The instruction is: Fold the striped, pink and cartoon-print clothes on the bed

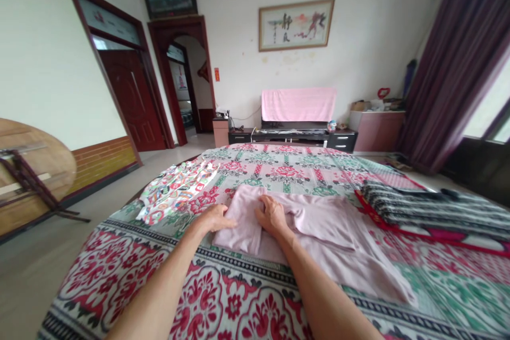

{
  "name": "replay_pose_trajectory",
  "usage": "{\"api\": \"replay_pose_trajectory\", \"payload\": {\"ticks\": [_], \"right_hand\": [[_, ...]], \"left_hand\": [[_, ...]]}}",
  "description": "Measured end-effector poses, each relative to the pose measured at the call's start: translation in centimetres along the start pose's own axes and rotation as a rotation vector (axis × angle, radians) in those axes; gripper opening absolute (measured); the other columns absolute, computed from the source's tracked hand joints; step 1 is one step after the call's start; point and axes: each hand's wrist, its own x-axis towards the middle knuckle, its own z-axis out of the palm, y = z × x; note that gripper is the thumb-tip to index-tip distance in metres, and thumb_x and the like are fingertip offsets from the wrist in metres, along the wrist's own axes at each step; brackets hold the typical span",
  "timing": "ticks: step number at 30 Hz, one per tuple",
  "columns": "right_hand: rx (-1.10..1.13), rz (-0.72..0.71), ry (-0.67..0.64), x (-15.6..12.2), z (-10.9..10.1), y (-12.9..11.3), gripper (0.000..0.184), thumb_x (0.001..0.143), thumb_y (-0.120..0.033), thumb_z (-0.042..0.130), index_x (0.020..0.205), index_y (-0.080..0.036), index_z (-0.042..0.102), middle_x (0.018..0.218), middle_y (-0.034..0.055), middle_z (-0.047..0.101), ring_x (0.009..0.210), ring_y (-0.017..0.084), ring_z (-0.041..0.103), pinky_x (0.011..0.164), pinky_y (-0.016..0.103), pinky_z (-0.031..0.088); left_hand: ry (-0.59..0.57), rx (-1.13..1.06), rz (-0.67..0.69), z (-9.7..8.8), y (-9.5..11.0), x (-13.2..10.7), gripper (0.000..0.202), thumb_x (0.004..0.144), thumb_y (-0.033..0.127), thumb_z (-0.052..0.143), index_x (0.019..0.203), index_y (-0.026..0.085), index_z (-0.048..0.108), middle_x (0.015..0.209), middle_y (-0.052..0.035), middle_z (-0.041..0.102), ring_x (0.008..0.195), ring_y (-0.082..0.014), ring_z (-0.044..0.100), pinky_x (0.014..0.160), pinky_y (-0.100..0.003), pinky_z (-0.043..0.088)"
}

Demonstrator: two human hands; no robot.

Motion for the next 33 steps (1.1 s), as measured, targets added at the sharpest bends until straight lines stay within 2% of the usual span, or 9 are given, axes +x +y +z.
{"api": "replay_pose_trajectory", "payload": {"ticks": [3, 8, 13, 17, 21, 24, 27, 30, 33], "right_hand": [[-0.005, -0.015, -0.012, -0.1, -0.2, 0.0, 0.031, 0.076, -0.018, 0.049, 0.105, -0.015, 0.06, 0.109, 0.0098, 0.064, 0.099, 0.02, 0.057, 0.085, 0.029, 0.036], [-0.052, -0.05, -0.025, -0.5, -0.2, -0.1, 0.024, 0.078, -0.021, 0.049, 0.098, -0.017, 0.062, 0.11, 0.0096, 0.064, 0.101, 0.022, 0.055, 0.085, 0.031, 0.035], [-0.082, -0.081, 0.013, 0.0, -0.5, -0.8, 0.024, 0.079, -0.015, 0.047, 0.096, -0.016, 0.063, 0.104, 0.0095, 0.066, 0.1, 0.021, 0.057, 0.088, 0.032, 0.036], [-0.059, -0.132, -0.051, 2.0, -0.2, -3.0, 0.033, 0.08, -0.012, 0.043, 0.105, -0.016, 0.063, 0.108, 0.0095, 0.065, 0.099, 0.017, 0.059, 0.088, 0.025, 0.039], [-0.126, 0.019, -0.222, 4.8, 1.7, -5.8, 0.029, 0.082, -0.025, 0.047, 0.097, -0.012, 0.068, 0.102, 0.0174, 0.067, 0.095, 0.026, 0.063, 0.082, 0.033, 0.044], [-0.107, 0.193, -0.242, 6.4, 3.3, -7.2, 0.034, 0.075, -0.034, 0.058, 0.096, -0.01, 0.069, 0.108, 0.0233, 0.063, 0.101, 0.034, 0.06, 0.084, 0.041, 0.044], [-0.049, 0.314, -0.229, 7.0, 4.4, -7.7, 0.038, 0.066, -0.027, 0.066, 0.1, -0.01, 0.069, 0.117, 0.0246, 0.058, 0.108, 0.039, 0.055, 0.087, 0.047, 0.042], [0.047, 0.335, -0.2, 7.0, 4.3, -7.3, 0.029, 0.066, -0.021, 0.065, 0.093, -0.011, 0.07, 0.111, 0.0222, 0.062, 0.107, 0.037, 0.056, 0.087, 0.044, 0.042], [0.203, 0.362, -0.188, 7.0, 2.7, -5.9, 0.017, 0.072, -0.027, 0.06, 0.077, -0.013, 0.069, 0.087, 0.0164, 0.068, 0.095, 0.03, 0.061, 0.08, 0.037, 0.046]], "left_hand": [[-0.03, -0.031, -0.002, 0.0, 0.0, -1.5, 0.029, 0.059, 0.032, 0.067, 0.082, 0.015, 0.065, 0.064, 0.0016, 0.062, 0.059, -0.0132, 0.055, 0.05, -0.019, 0.035], [-0.079, -0.261, -0.018, 0.0, -0.1, -2.1, 0.029, 0.057, 0.024, 0.066, 0.084, 0.014, 0.064, 0.064, 0.002, 0.062, 0.06, -0.0119, 0.054, 0.053, -0.019, 0.036], [-0.058, -0.17, -0.049, -0.6, -0.5, -2.0, 0.02, 0.058, 0.032, 0.065, 0.069, 0.016, 0.06, 0.052, 0.0037, 0.054, 0.05, -0.0105, 0.048, 0.047, -0.02, 0.032], [-0.194, -0.031, -0.108, -1.7, -0.7, -2.6, 0.028, 0.058, 0.045, 0.063, 0.06, 0.017, 0.058, 0.042, 0.0036, 0.047, 0.042, -0.0103, 0.042, 0.043, -0.021, 0.029], [-0.272, 0.009, -0.022, -2.7, -0.5, -3.3, 0.026, 0.053, 0.043, 0.065, 0.057, 0.018, 0.06, 0.046, 0.003, 0.05, 0.046, -0.0107, 0.044, 0.044, -0.022, 0.03], [-0.296, 0.028, 0.004, -2.6, -0.6, -3.2, 0.024, 0.052, 0.041, 0.065, 0.056, 0.018, 0.059, 0.048, 0.0032, 0.05, 0.047, -0.0113, 0.045, 0.045, -0.022, 0.031], [-0.306, 0.016, 0.011, -2.3, -1.0, -2.8, 0.021, 0.052, 0.038, 0.063, 0.057, 0.018, 0.056, 0.05, 0.0034, 0.051, 0.049, -0.0119, 0.047, 0.046, -0.022, 0.032], [-0.306, -0.053, 0.072, -2.5, -1.0, -3.1, 0.015, 0.055, 0.032, 0.058, 0.062, 0.018, 0.057, 0.054, 0.0039, 0.052, 0.052, -0.0114, 0.049, 0.048, -0.021, 0.032], [-0.233, -0.136, 0.195, -3.5, 0.1, -3.9, 0.014, 0.059, 0.03, 0.056, 0.063, 0.017, 0.055, 0.057, 0.0047, 0.051, 0.054, -0.01, 0.046, 0.048, -0.021, 0.029]]}}
